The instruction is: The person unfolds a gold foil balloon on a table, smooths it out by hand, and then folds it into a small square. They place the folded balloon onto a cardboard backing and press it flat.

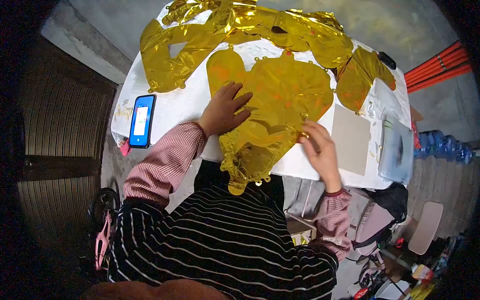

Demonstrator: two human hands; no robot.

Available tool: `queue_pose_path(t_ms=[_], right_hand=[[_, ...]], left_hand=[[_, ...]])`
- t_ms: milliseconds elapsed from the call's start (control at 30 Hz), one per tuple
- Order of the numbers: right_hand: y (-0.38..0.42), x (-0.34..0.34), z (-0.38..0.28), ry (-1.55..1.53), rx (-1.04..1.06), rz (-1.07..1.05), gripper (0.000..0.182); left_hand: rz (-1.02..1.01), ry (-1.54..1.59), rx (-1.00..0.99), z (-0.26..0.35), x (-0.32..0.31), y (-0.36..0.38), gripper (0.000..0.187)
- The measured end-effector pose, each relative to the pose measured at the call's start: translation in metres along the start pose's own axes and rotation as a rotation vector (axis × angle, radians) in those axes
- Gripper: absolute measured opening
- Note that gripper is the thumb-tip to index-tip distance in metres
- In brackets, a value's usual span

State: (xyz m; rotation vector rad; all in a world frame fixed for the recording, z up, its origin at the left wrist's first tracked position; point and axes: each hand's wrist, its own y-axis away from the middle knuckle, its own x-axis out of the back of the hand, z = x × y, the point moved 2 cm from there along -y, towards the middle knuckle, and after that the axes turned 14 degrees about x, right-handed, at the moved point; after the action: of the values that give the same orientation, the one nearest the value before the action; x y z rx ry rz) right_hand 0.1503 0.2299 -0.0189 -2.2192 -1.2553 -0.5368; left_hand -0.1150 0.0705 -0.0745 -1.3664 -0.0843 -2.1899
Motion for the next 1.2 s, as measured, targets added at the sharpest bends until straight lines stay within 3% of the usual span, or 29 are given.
queue_pose_path(t_ms=[67,267,1200], right_hand=[[-0.002,-0.021,-0.020,0.218,0.233,-0.081,0.039],[-0.001,-0.053,-0.016,0.495,0.254,-0.215,0.050],[-0.008,-0.063,-0.020,0.494,0.173,-0.124,0.047]], left_hand=[[0.000,-0.024,-0.001,0.000,0.000,-0.001,0.050],[-0.035,-0.018,0.014,0.004,0.006,-0.001,0.052],[-0.022,-0.039,-0.009,0.005,0.008,-0.001,0.052]])
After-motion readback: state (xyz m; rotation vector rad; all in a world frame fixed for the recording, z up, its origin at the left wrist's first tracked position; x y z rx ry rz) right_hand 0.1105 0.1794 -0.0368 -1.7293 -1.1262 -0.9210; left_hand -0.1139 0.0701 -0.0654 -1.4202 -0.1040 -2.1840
